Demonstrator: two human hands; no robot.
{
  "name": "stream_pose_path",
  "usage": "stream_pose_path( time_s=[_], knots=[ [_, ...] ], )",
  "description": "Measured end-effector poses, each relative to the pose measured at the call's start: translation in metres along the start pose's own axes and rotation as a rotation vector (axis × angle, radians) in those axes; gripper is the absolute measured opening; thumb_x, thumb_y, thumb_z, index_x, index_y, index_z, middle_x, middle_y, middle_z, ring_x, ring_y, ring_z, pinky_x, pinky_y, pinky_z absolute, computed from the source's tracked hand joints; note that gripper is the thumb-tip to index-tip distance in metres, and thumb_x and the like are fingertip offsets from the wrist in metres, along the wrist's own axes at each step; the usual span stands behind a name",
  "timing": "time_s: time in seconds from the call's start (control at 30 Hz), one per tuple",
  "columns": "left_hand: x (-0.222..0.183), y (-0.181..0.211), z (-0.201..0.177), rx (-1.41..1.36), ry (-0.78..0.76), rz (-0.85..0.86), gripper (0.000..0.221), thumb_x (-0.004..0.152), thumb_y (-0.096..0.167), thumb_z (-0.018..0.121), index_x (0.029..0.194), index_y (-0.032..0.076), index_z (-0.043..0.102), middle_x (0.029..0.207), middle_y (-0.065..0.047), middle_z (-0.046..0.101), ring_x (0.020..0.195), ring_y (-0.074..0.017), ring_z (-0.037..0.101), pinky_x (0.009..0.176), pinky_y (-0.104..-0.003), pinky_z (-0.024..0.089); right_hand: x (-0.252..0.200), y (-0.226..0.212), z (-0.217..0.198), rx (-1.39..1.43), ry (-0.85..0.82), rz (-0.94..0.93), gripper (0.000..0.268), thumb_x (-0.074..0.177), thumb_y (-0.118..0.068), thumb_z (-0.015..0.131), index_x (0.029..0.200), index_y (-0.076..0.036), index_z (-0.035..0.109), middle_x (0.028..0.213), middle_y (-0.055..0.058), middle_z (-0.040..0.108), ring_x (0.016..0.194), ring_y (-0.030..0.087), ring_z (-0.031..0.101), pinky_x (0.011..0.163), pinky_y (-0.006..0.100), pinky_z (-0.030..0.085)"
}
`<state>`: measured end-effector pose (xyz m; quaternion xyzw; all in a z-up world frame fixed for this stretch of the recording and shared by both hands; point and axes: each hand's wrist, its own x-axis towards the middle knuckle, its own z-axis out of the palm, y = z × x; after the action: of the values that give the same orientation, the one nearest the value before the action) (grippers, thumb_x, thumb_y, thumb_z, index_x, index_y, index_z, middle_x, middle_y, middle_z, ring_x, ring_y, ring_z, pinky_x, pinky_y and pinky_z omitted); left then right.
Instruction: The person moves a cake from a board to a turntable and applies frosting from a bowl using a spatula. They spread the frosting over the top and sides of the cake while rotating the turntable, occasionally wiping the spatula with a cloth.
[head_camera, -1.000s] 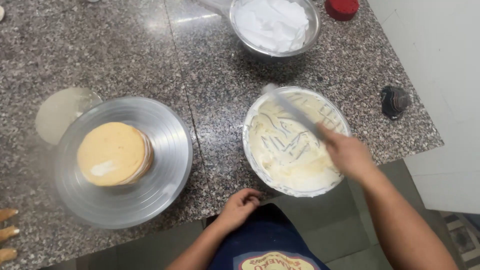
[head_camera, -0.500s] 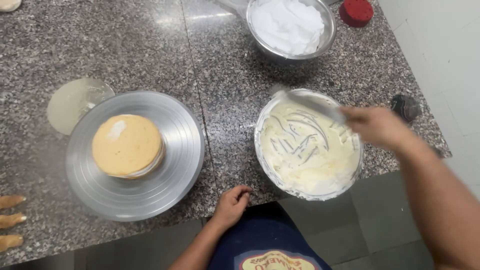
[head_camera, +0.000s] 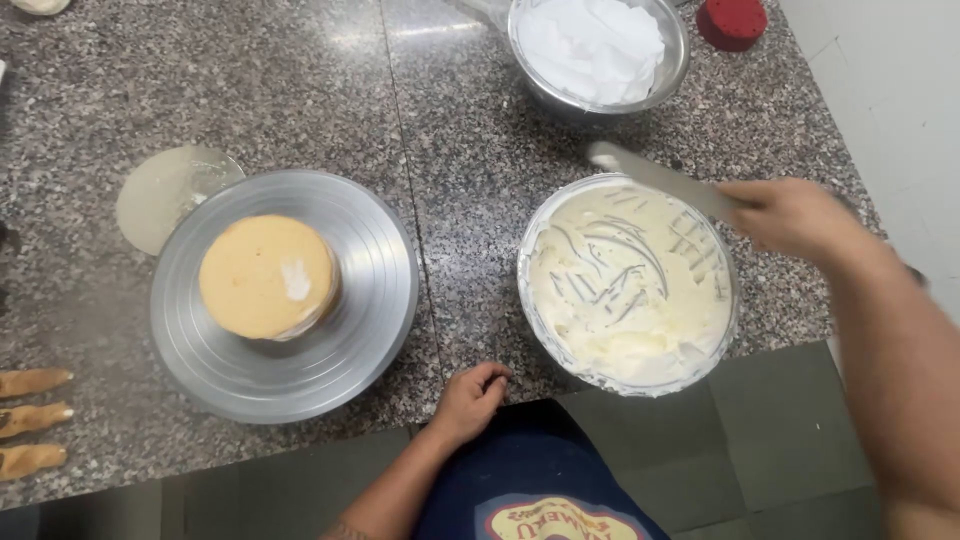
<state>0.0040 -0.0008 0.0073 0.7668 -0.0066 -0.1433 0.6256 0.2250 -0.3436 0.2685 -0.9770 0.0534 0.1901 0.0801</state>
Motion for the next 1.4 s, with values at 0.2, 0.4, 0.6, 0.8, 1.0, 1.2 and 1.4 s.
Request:
stream_pose_path(
  time_s=[0.2,0.4,0.6,0.8,1.0,1.2,1.4],
  knots=[
    [-0.001,0.012,-0.002,-0.108,0.01,-0.066,0.023,0.095,0.017,0.06,0.111,0.004,0.072,0.081,-0.008,0.076,0.068,-0.0142,0.072,0.063,-0.03,0.058,-0.064,-0.089,-0.025,-0.539,-0.309,-0.254,0.042,0.098,-0.04,0.06,0.139,-0.048,0.06,0.108,-0.001,0.081,0.091,0.014,0.076,0.092,0.034,0.062],
    [-0.006,-0.007,0.004,-0.102,0.091,0.08,0.023,0.095,0.015,0.061,0.111,0.002,0.072,0.083,-0.009,0.076,0.07,-0.0145,0.074,0.065,-0.029,0.059,0.048,0.07,-0.059,-0.425,-0.271,0.098,0.05,0.104,-0.031,0.06,0.153,-0.037,0.053,0.105,0.006,0.076,0.075,0.021,0.075,0.074,0.033,0.065],
    [-0.001,-0.001,0.001,-0.079,0.022,0.002,0.024,0.096,0.017,0.061,0.111,0.003,0.072,0.078,-0.009,0.074,0.067,-0.0134,0.07,0.063,-0.029,0.057,0.028,-0.019,-0.054,-0.264,-0.138,0.004,0.038,0.105,-0.033,0.059,0.143,-0.03,0.069,0.096,0.015,0.077,0.078,0.027,0.071,0.076,0.039,0.061],
    [0.007,-0.018,0.005,-0.296,-0.043,-0.186,0.025,0.099,0.019,0.06,0.116,0.003,0.071,0.081,-0.005,0.07,0.067,-0.0112,0.066,0.056,-0.027,0.056,-0.073,-0.105,-0.059,-0.445,-0.27,-0.226,0.042,0.094,-0.034,0.062,0.135,-0.042,0.064,0.109,-0.007,0.079,0.091,0.013,0.076,0.092,0.034,0.06],
    [0.048,-0.024,-0.003,-0.556,-0.067,-0.25,0.035,0.106,0.03,0.048,0.116,0.002,0.068,0.093,-0.007,0.073,0.079,-0.0142,0.071,0.068,-0.027,0.06,-0.065,-0.002,-0.059,-0.704,-0.299,-0.104,0.034,0.098,-0.04,0.063,0.132,-0.039,0.068,0.1,-0.004,0.083,0.088,0.014,0.08,0.092,0.032,0.061],
    [0.093,0.06,0.001,-0.68,-0.161,-0.176,0.029,0.096,0.025,0.065,0.113,0.003,0.057,0.096,-0.006,0.071,0.083,-0.0165,0.069,0.071,-0.03,0.061,-0.047,0.101,0.005,-0.237,-0.111,-0.414,0.068,0.086,-0.015,0.067,0.149,-0.04,0.063,0.128,0.001,0.074,0.095,0.017,0.078,0.086,0.034,0.06],
    [0.109,0.111,-0.006,-0.616,-0.327,-0.035,0.024,0.093,0.018,0.073,0.107,0.005,0.06,0.084,-0.007,0.063,0.063,-0.0151,0.05,0.052,-0.028,0.039,-0.149,0.009,-0.022,-1.037,0.135,-0.533,0.084,0.085,-0.017,0.065,0.16,-0.044,0.037,0.131,0.002,0.059,0.114,0.018,0.065,0.092,0.035,0.056]
  ],
)
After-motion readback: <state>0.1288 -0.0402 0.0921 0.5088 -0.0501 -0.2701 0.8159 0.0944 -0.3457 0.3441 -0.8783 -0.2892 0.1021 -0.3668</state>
